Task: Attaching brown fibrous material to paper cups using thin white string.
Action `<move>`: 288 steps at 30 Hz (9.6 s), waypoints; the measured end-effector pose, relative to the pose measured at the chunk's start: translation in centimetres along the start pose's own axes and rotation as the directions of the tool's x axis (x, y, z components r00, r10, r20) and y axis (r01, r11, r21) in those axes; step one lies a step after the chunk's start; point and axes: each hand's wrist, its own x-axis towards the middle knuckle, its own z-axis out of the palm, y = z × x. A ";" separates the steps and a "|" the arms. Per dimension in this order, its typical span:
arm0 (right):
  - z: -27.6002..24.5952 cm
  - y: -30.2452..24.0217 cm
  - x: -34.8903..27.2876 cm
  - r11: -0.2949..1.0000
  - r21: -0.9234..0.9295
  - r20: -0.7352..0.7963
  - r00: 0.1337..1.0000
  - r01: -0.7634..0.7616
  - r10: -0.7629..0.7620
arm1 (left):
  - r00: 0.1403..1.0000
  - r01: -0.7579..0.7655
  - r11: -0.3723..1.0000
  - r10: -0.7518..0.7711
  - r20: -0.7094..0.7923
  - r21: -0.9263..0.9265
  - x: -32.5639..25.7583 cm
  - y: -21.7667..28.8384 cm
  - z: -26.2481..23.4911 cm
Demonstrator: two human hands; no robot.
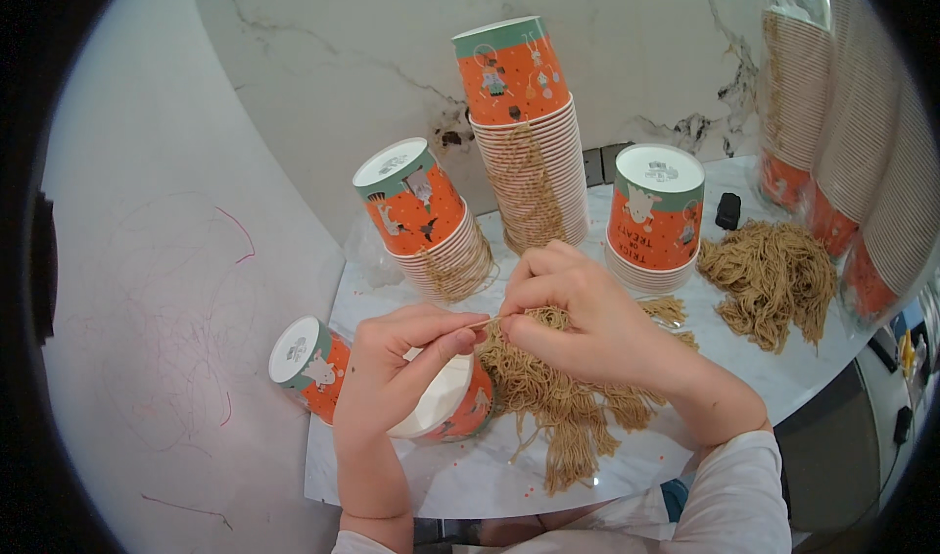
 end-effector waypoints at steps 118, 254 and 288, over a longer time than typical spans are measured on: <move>1.6 -0.6 -0.4 0.978 -0.204 0.074 0.997 0.045 -0.030 | 0.797 0.540 0.804 -0.392 0.460 -0.250 1.6 -3.6 -0.6; 2.5 0.7 0.1 0.935 0.317 0.166 0.980 -0.162 0.114 | 0.940 0.323 0.937 -0.300 0.163 -0.135 1.0 -3.0 0.2; 3.3 0.4 -0.2 0.998 -0.049 -0.089 0.996 -0.029 0.024 | 0.883 0.469 0.785 -0.413 0.221 -0.405 1.9 -3.0 -0.1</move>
